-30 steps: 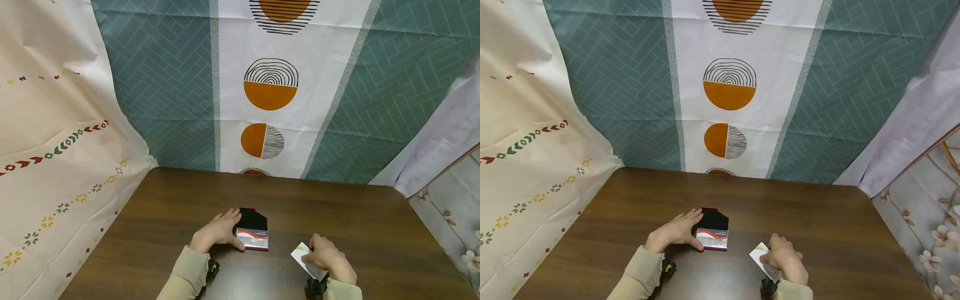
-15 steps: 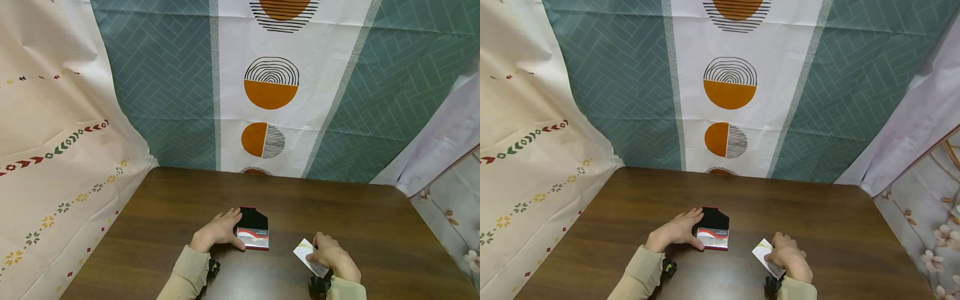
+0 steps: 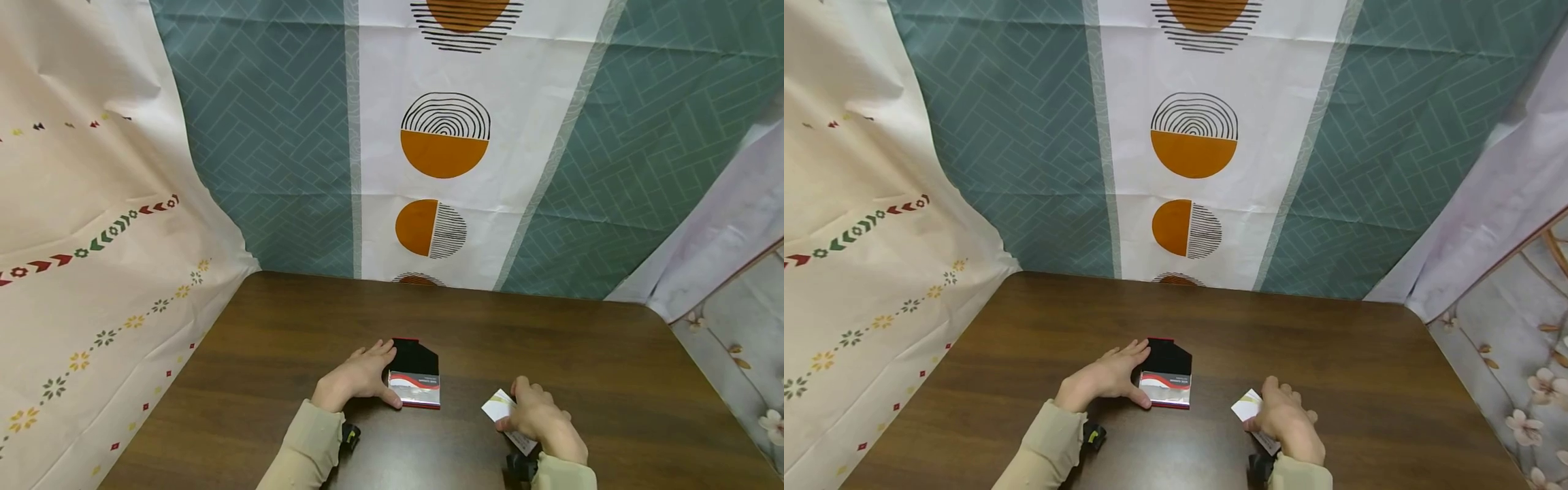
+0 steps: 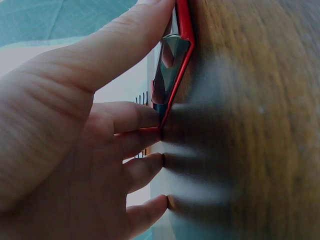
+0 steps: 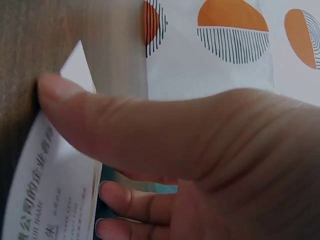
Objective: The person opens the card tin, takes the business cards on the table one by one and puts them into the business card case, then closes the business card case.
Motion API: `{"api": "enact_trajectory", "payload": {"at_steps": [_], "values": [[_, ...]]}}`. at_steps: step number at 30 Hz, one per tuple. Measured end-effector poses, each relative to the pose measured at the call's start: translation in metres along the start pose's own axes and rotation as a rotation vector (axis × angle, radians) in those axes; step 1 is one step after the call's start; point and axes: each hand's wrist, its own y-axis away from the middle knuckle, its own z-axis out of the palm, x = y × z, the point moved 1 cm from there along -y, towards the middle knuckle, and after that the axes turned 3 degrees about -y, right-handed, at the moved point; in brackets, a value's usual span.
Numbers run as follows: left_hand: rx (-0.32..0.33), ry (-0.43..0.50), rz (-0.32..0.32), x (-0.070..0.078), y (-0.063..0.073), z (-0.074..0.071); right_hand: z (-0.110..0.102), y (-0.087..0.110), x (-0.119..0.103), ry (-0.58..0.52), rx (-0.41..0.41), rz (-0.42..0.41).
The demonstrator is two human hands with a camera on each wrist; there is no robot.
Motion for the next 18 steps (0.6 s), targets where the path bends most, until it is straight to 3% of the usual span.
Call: {"api": "enact_trajectory", "payload": {"at_steps": [10, 18], "values": [[0.002, -0.002, 0.0, -0.001, 0.0, 0.001, 0.0, -0.005, 0.002, -0.046, 0.004, -0.042], [-0.004, -0.01, -0.006, 0.001, 0.0, 0.001, -0.008, -0.017, 0.006, -0.13, 0.06, -0.253]]}}
